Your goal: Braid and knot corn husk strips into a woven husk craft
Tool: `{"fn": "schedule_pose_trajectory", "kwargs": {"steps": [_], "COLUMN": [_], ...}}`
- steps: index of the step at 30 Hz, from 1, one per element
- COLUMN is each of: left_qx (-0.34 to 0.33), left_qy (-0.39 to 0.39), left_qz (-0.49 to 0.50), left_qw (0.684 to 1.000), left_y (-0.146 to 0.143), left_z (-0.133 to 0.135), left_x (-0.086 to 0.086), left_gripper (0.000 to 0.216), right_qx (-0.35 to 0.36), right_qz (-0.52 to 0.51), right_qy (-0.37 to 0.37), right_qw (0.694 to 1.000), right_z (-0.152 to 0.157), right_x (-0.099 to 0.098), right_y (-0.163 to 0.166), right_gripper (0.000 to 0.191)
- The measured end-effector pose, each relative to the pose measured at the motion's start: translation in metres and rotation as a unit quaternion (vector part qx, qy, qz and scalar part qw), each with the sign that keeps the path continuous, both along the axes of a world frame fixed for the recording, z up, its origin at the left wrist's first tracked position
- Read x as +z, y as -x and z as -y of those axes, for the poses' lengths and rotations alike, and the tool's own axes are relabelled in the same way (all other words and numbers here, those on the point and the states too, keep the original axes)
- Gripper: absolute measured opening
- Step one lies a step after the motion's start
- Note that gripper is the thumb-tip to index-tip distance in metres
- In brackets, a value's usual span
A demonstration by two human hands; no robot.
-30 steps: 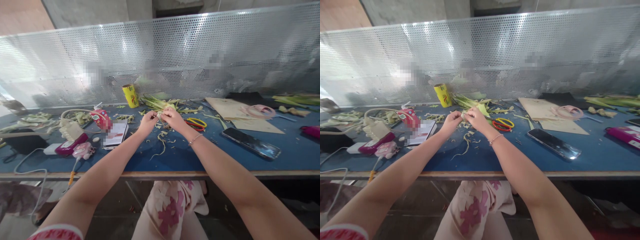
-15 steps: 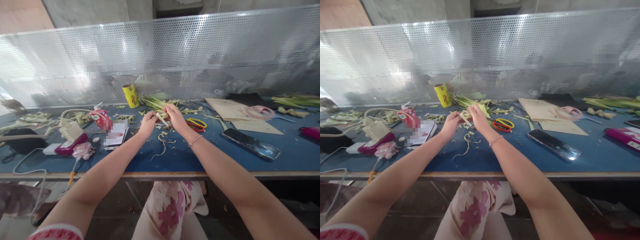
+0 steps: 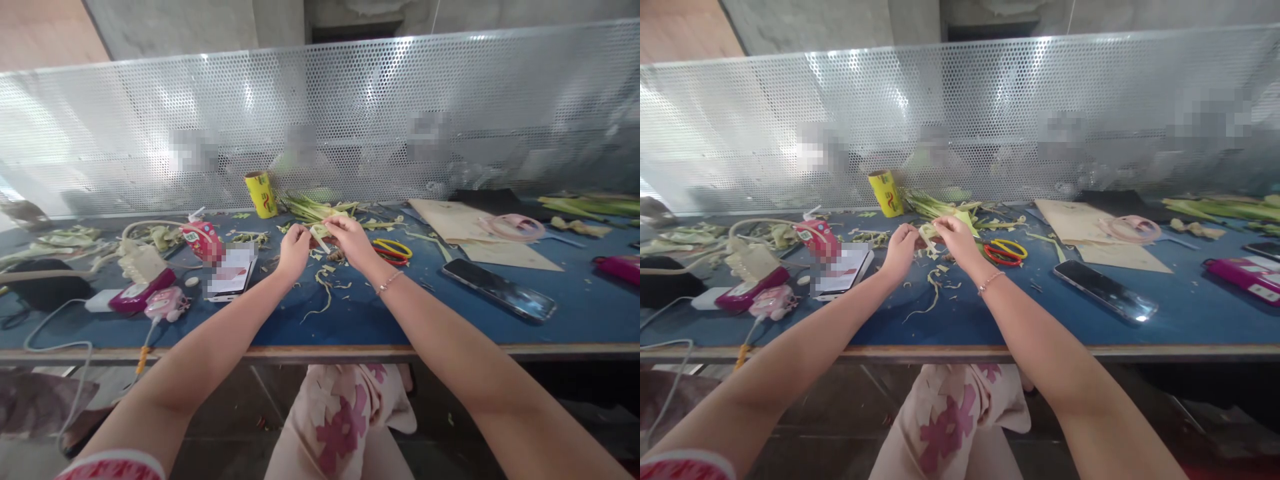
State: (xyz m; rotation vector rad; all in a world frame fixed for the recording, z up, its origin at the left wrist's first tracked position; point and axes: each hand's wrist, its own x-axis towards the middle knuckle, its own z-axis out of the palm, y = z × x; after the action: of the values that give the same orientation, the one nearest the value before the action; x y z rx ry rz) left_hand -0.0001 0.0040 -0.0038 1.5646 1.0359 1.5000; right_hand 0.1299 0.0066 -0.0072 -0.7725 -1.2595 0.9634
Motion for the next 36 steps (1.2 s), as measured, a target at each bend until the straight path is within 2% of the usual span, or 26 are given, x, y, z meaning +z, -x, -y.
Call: {"fn": "schedule_pose_trajectory", "kwargs": {"steps": [5, 12, 17, 21, 25, 31, 36], "left_qx": [0.098, 0.143, 0.157, 0.177, 0.197, 0.203, 0.193], "left_qy": [-0.047, -0.124, -0.139, -0.144, -0.142, -0.158, -0.168], "left_qz": [-0.07, -0.077, -0.052, -0.04, -0.033, -0.045, -0.056], "left_qw": [0.992, 0.979, 0.976, 0.973, 0.97, 0.965, 0.965], "left_y": [-0.001, -0.001, -0.001, 0.001, 0.002, 0.001, 0.0], "left_z": [0.001, -0.004, -0.004, -0.006, -0.006, -0.007, -0.007], "left_x": [-0.003, -0.01, -0.011, -0.011, -0.01, -0.011, -0.012], "left_gripper": [0.013, 0.014, 0.017, 0.018, 0.017, 0.017, 0.017], "right_qx": [-0.024, -0.024, 0.001, 0.05, 0.088, 0.04, 0.019], "right_qz": [0.029, 0.001, -0.05, -0.107, -0.119, -0.092, -0.107], "right_qy": [-0.036, -0.061, -0.057, -0.028, -0.012, -0.021, 0.02], "right_qw": [0.999, 0.998, 0.997, 0.993, 0.989, 0.995, 0.994], "right_z": [0.003, 0.004, 0.005, 0.011, 0.014, 0.01, 0.008], "right_x": [-0.001, -0.007, -0.011, -0.009, -0.008, -0.011, -0.007], "right_y": [0.009, 0.024, 0.032, 0.035, 0.035, 0.034, 0.031], "right_gripper": [0.025, 0.029, 0.027, 0.026, 0.021, 0.02, 0.02]}}
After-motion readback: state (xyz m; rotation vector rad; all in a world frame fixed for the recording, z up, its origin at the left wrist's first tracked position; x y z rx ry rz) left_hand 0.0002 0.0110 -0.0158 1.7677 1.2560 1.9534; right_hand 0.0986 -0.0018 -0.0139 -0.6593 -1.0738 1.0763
